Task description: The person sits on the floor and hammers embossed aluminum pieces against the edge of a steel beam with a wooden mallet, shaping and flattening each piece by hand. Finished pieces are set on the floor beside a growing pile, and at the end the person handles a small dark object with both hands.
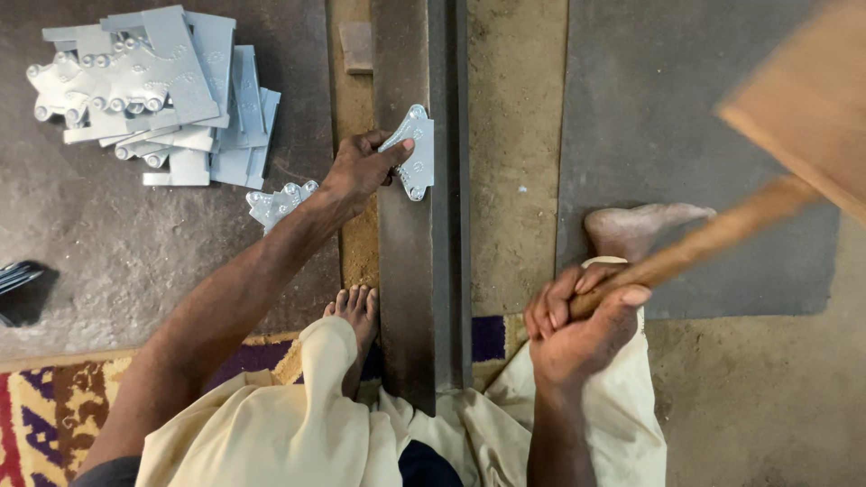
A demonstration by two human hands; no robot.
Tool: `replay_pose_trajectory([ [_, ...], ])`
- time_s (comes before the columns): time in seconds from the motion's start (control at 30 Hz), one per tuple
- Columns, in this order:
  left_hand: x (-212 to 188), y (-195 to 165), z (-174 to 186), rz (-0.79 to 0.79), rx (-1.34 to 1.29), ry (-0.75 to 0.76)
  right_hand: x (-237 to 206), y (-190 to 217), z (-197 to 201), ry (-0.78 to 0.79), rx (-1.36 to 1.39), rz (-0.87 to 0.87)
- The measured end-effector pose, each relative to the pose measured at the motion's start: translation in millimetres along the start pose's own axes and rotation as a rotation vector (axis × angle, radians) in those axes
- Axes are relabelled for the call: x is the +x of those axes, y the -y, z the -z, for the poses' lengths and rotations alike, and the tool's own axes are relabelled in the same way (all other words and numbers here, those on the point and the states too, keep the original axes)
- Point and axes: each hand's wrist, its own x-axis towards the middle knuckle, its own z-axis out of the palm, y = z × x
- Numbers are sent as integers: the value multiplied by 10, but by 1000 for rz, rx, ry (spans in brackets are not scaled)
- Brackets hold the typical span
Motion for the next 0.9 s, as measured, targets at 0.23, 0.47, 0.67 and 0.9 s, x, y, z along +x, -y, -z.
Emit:
replay_pose_trajectory([
  [0.23,-23,-87,-46,26,108,-74,176,-535,-278,81,-626,-565],
  [0.47,-40,-44,-13,-5,28,20,-33,-349,-85,-34,-123,-130],
  [0.67,10,-26,10,-33,83,-15,-234,-633,69,36,-597,-575],
  [0.9,-129,17,-58,-36,71,-32,-231,-612,93,180,-788,-379],
])
